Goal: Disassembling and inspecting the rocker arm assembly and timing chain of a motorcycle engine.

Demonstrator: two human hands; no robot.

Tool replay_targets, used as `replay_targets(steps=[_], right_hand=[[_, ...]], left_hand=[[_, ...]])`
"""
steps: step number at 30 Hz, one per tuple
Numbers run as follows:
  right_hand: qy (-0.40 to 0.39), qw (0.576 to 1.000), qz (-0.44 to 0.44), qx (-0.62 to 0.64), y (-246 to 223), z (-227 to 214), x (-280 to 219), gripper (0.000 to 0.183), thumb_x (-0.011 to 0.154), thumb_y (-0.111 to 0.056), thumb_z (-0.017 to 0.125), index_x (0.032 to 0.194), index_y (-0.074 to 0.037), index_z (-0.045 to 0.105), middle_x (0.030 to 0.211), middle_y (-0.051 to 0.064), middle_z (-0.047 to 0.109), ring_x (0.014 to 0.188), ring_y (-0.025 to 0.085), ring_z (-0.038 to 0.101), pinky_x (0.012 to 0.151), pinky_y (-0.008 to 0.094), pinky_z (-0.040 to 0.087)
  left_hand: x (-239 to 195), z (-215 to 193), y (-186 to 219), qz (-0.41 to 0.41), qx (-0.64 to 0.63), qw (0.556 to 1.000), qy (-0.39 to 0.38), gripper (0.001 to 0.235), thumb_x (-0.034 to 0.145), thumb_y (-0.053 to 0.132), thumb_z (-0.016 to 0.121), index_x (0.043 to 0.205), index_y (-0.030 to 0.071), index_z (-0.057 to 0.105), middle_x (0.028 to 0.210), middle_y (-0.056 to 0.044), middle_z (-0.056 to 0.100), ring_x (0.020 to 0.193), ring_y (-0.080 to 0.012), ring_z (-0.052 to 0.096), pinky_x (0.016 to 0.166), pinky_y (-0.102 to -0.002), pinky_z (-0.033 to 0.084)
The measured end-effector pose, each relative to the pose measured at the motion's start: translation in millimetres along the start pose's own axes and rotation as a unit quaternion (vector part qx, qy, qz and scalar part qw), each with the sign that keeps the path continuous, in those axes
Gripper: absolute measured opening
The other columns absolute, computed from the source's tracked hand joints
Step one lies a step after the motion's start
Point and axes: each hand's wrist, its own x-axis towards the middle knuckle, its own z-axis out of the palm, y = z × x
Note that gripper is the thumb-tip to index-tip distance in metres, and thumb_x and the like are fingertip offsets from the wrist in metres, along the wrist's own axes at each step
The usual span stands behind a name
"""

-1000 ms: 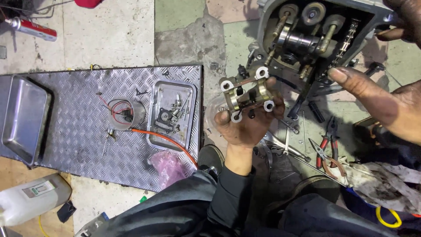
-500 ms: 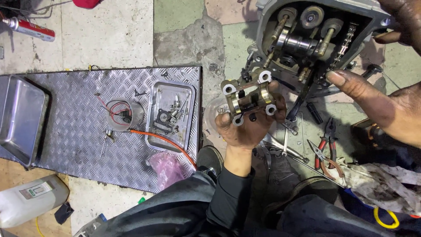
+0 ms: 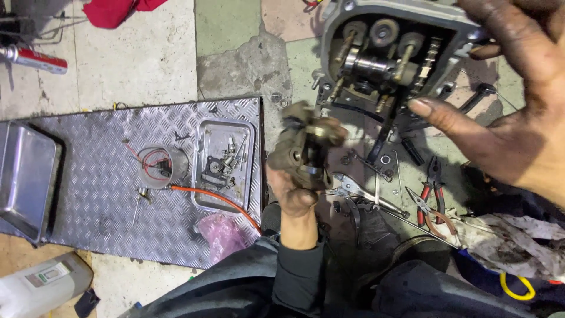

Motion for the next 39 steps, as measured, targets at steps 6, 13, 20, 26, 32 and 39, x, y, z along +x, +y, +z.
replay_targets(steps=[6,13,20,26,32,39], right_hand=[[0.008,0.999,0.045,0.024,-9,-9,10,0.084,0.09,-0.002,0.099,0.154,0.024,0.053,0.145,0.038,0.036,0.138,0.054,0.047,0.108,0.059,0.06],[0.031,0.999,-0.007,-0.004,-1,-9,9,0.075,0.103,-0.025,0.087,0.154,0.018,0.053,0.137,0.035,0.044,0.128,0.048,0.052,0.101,0.054,0.055],[0.019,1.0,-0.008,-0.013,2,-11,11,0.078,0.103,-0.025,0.091,0.157,0.01,0.047,0.136,0.031,0.042,0.127,0.046,0.052,0.102,0.052,0.053],[0.027,1.0,-0.002,0.001,2,-9,10,0.077,0.103,-0.029,0.088,0.157,0.007,0.047,0.136,0.031,0.042,0.126,0.045,0.052,0.102,0.051,0.052],[0.023,1.0,0.006,-0.009,1,-9,9,0.076,0.102,-0.029,0.089,0.157,0.003,0.046,0.139,0.03,0.042,0.129,0.045,0.054,0.098,0.051,0.055],[0.024,1.0,0.001,-0.013,0,-9,10,0.078,0.102,-0.027,0.091,0.157,0.001,0.044,0.138,0.029,0.041,0.128,0.043,0.054,0.096,0.05,0.058]], left_hand=[[5,35,14,0.091,0.37,0.922,0.066,0.089,0.084,0.014,0.088,0.156,-0.002,0.038,0.163,-0.022,0.04,0.154,-0.0406,0.045,0.136,-0.056,0.041],[9,44,-2,0.103,0.508,0.846,0.127,0.08,0.081,0.015,0.09,0.147,-0.002,0.047,0.15,-0.019,0.054,0.146,-0.0342,0.054,0.13,-0.043,0.048],[14,52,-1,0.082,0.558,0.813,0.146,0.081,0.078,0.019,0.09,0.143,-0.004,0.049,0.145,-0.021,0.057,0.139,-0.0347,0.059,0.124,-0.045,0.052],[19,61,-2,0.078,0.563,0.807,0.16,0.085,0.073,0.018,0.092,0.142,-0.007,0.05,0.143,-0.022,0.059,0.134,-0.0301,0.061,0.122,-0.042,0.053],[23,69,2,0.087,0.63,0.756,0.153,0.084,0.068,0.026,0.094,0.135,-0.007,0.056,0.136,-0.021,0.064,0.128,-0.0308,0.067,0.118,-0.04,0.054],[23,69,2,0.083,0.647,0.742,0.155,0.084,0.069,0.03,0.094,0.137,-0.003,0.056,0.137,-0.018,0.065,0.129,-0.0284,0.067,0.116,-0.039,0.056]])
